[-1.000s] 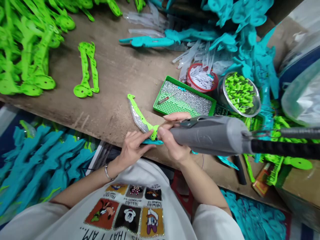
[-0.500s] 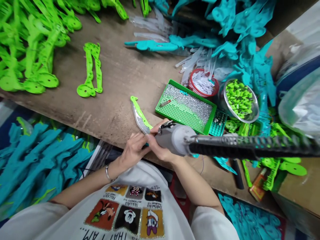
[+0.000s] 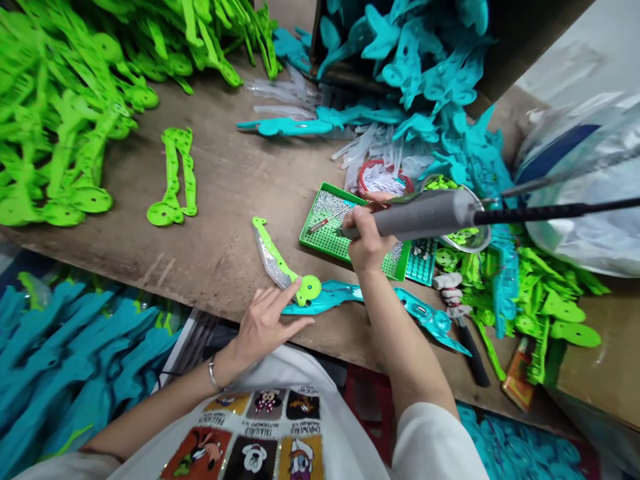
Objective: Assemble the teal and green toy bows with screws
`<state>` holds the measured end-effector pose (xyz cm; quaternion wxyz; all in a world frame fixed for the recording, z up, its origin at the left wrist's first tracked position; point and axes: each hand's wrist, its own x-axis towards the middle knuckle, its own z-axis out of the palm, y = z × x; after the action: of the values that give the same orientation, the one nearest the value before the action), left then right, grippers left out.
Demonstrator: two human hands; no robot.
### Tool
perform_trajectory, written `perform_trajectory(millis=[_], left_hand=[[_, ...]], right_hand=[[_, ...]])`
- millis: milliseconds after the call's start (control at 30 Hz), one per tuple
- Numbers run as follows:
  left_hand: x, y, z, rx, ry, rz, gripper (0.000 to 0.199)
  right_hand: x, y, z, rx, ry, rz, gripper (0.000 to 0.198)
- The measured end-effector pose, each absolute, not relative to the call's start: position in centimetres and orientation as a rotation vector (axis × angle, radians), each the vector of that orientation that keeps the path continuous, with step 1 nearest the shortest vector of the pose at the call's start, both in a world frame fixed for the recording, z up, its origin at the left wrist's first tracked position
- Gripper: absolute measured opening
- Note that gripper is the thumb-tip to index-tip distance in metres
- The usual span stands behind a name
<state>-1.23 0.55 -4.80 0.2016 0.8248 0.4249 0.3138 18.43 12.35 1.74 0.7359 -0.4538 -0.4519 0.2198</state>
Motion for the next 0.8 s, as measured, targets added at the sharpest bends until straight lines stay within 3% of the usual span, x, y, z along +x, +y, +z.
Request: perform_trajectory(millis=[200,400,800], left_hand=[[-1.1,0.5,-5.0,2.347,1.203,0.881,0.068],[-0.9,0.4,-5.1,2.329,1.231,0.919,0.082],[-0.9,0.4,-5.2,2.337,1.237,0.892,0.08]], right_hand=[[19.2,14.6,-1.0,-1.044,-0.987,0.482,0.024],[19.0,15.1,-0.9,-1.154,-0.98,0.509,0.03],[18.9,15.0,0.1,-1.143,-1.032,0.461,0.032]])
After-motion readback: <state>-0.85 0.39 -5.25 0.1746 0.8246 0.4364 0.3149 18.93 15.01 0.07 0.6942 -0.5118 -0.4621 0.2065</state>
